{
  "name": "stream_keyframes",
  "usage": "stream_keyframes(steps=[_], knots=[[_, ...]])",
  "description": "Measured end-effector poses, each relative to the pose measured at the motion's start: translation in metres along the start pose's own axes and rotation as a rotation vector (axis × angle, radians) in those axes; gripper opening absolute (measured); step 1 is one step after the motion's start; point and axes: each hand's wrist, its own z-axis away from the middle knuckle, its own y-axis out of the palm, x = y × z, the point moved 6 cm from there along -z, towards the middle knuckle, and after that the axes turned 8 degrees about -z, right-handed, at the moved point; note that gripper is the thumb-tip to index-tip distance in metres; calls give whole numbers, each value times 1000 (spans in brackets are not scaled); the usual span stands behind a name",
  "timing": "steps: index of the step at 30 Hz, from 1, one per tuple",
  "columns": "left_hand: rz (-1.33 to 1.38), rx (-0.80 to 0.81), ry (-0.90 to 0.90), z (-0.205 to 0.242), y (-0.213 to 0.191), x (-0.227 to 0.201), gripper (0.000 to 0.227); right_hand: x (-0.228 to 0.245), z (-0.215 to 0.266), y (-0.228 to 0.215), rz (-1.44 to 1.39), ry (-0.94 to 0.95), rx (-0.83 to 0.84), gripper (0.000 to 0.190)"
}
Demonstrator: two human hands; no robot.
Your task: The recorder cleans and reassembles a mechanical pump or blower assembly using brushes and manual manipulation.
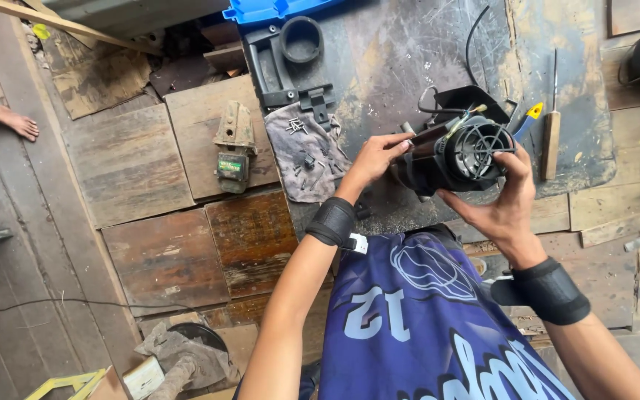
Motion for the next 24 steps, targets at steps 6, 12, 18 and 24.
stream_keyframes(steps=[6,12,18,24], knots=[[22,-135,-320,8,-13,3,31,-17,-3,-15,-561,279,-7,93],[265,-66,-419,-5,0,22,26,-23,-5,-1,-297,427,114,90],[-58,-85,-489,-9,-5,16,22,-24,-5,0,-284,422,66,89],[-449,-306,-110,20,-25,-69,30,-23,-11,-5,-128,393,59,90]])
